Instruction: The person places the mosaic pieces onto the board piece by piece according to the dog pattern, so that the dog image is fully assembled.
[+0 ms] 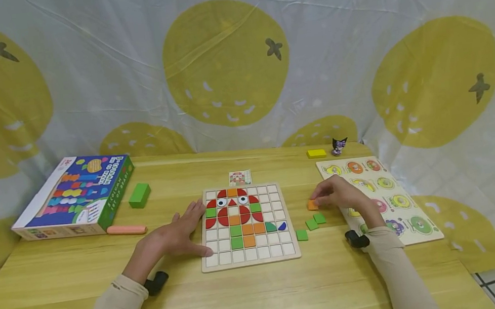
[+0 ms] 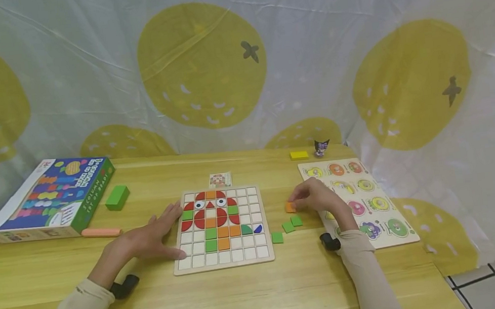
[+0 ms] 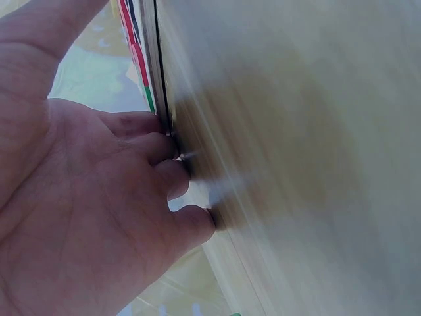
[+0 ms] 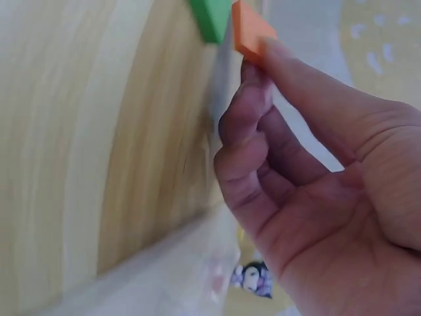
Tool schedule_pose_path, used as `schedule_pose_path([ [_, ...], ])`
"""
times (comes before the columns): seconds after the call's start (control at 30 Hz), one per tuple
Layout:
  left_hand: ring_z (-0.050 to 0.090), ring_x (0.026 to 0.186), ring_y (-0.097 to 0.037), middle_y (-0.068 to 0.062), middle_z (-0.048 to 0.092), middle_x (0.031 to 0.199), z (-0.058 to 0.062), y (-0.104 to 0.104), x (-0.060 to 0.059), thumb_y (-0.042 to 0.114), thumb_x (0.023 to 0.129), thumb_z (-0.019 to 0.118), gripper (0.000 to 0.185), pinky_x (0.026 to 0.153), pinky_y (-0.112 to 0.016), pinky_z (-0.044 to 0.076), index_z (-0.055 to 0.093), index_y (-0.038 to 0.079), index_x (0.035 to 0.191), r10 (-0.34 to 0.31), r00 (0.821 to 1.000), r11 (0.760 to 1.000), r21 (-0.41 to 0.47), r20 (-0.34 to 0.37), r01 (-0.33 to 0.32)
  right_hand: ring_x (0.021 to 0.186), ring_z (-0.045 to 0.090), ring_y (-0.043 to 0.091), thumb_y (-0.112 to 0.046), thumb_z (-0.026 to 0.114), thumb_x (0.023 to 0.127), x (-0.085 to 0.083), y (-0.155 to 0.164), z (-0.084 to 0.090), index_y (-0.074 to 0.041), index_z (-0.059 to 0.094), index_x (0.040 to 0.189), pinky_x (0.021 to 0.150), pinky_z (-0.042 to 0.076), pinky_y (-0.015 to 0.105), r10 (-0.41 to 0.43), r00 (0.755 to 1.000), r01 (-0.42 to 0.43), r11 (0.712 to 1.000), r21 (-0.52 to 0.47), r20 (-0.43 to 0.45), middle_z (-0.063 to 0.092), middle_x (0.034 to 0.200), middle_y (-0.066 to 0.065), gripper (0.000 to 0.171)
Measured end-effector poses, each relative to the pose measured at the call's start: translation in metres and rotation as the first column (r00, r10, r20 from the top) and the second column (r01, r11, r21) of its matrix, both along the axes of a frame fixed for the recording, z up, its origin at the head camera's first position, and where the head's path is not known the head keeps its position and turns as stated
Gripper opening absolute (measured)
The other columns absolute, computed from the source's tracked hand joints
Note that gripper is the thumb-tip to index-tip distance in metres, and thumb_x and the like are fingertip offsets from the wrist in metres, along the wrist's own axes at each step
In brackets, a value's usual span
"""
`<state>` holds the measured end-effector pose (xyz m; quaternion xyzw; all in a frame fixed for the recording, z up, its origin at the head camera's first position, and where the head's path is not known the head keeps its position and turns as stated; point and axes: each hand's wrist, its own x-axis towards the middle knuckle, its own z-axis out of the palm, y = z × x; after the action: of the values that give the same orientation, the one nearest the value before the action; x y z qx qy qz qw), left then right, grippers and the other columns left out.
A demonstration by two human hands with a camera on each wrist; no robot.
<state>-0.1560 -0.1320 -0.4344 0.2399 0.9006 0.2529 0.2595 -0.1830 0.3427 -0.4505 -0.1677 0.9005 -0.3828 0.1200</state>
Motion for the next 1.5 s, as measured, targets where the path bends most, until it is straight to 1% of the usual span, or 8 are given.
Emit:
schedule_pose_path([
  [0.13, -0.002, 0.166, -0.045, -0.024, -0.002, 0.180, 0.000, 0.000, 0.000, 0.050, 0.090, 0.087, 0.123, 0.131, -0.068, 0.002, 0.010, -0.002, 0.171, -0.004, 1.000, 1.000, -0.003, 0.001, 0.004, 0.074, 0.072, 0.017, -0.004, 0.079, 0.098, 0.001, -0.011, 0.003, 0.002, 0.084, 0.102, 0.067, 0.059, 0.026, 0.002, 0.999, 0.003, 0.995, -0.101, 0.043, 0.081, 0.091, 0.012, 0.009],
  [0.27, -0.002, 0.166, -0.045, -0.024, -0.002, 0.180, 0.000, 0.000, 0.000, 0.050, 0.090, 0.086, 0.123, 0.130, -0.068, 0.003, 0.010, -0.002, 0.171, -0.004, 1.000, 1.000, -0.007, 0.002, 0.004, 0.070, 0.071, 0.021, -0.004, 0.080, 0.097, 0.005, -0.042, 0.012, 0.002, 0.084, 0.100, 0.063, 0.058, 0.028, 0.066, 0.995, -0.053, 0.987, -0.154, 0.075, 0.080, 0.086, 0.012, 0.008],
  [0.5, -0.002, 0.165, -0.046, -0.024, -0.003, 0.180, -0.001, 0.000, -0.001, 0.051, 0.089, 0.087, 0.124, 0.130, -0.069, 0.003, 0.010, -0.002, 0.172, 0.001, 1.000, 1.000, -0.013, 0.007, -0.001, 0.075, 0.070, 0.013, -0.007, 0.082, 0.096, 0.017, -0.102, 0.017, -0.003, 0.086, 0.096, 0.074, 0.059, 0.022, 0.185, 0.977, -0.171, 0.977, -0.129, 0.107, 0.082, 0.088, 0.003, 0.005],
  [0.7, -0.002, 0.165, -0.046, -0.025, -0.003, 0.179, -0.001, 0.000, -0.002, 0.051, 0.089, 0.087, 0.124, 0.130, -0.068, 0.003, 0.010, -0.002, 0.171, -0.004, 1.000, 1.000, -0.018, 0.000, 0.004, 0.072, 0.066, 0.011, -0.006, 0.085, 0.093, 0.028, -0.133, 0.013, -0.005, 0.086, 0.092, 0.071, 0.059, 0.022, 0.216, 0.973, -0.209, 0.974, -0.084, 0.078, 0.079, 0.082, -0.001, 0.002],
  [0.8, -0.003, 0.166, -0.046, -0.025, -0.004, 0.179, -0.001, 0.000, -0.002, 0.050, 0.090, 0.086, 0.124, 0.130, -0.068, 0.003, 0.009, -0.003, 0.171, -0.006, 1.000, 1.000, -0.011, 0.003, 0.006, 0.071, 0.063, 0.008, -0.005, 0.087, 0.091, 0.032, -0.140, 0.011, -0.007, 0.086, 0.088, 0.071, 0.058, 0.021, 0.213, 0.976, -0.210, 0.976, -0.060, 0.048, 0.078, 0.081, -0.003, 0.004],
  [1.03, -0.003, 0.165, -0.046, -0.025, -0.004, 0.179, 0.001, 0.001, 0.000, 0.049, 0.090, 0.087, 0.124, 0.130, -0.069, 0.003, 0.009, -0.003, 0.171, -0.001, 1.000, 1.000, -0.007, 0.011, 0.001, 0.071, 0.066, 0.007, -0.003, 0.088, 0.089, 0.037, -0.147, 0.011, -0.008, 0.084, 0.084, 0.070, 0.058, 0.021, 0.234, 0.972, -0.234, 0.972, -0.030, 0.002, 0.077, 0.080, -0.005, 0.008],
  [1.37, -0.004, 0.165, -0.046, -0.025, -0.004, 0.179, 0.001, 0.001, -0.001, 0.048, 0.090, 0.087, 0.124, 0.130, -0.068, 0.001, 0.009, -0.004, 0.171, -0.005, 1.000, 1.000, 0.006, 0.014, 0.005, 0.066, 0.056, 0.007, -0.003, 0.093, 0.083, 0.039, -0.148, 0.010, -0.009, 0.082, 0.079, 0.059, 0.048, 0.020, 0.200, 0.980, -0.200, 0.980, 0.010, -0.023, 0.071, 0.077, -0.007, 0.013],
  [1.5, -0.004, 0.165, -0.046, -0.025, -0.005, 0.179, 0.002, 0.001, -0.001, 0.050, 0.090, 0.087, 0.124, 0.130, -0.068, 0.001, 0.009, -0.003, 0.171, -0.001, 1.000, 1.000, 0.003, 0.015, 0.001, 0.066, 0.056, 0.006, -0.005, 0.091, 0.086, 0.037, -0.145, 0.012, -0.009, 0.082, 0.084, 0.060, 0.048, 0.019, 0.242, 0.970, -0.242, 0.970, 0.015, -0.038, 0.071, 0.078, -0.007, 0.010],
])
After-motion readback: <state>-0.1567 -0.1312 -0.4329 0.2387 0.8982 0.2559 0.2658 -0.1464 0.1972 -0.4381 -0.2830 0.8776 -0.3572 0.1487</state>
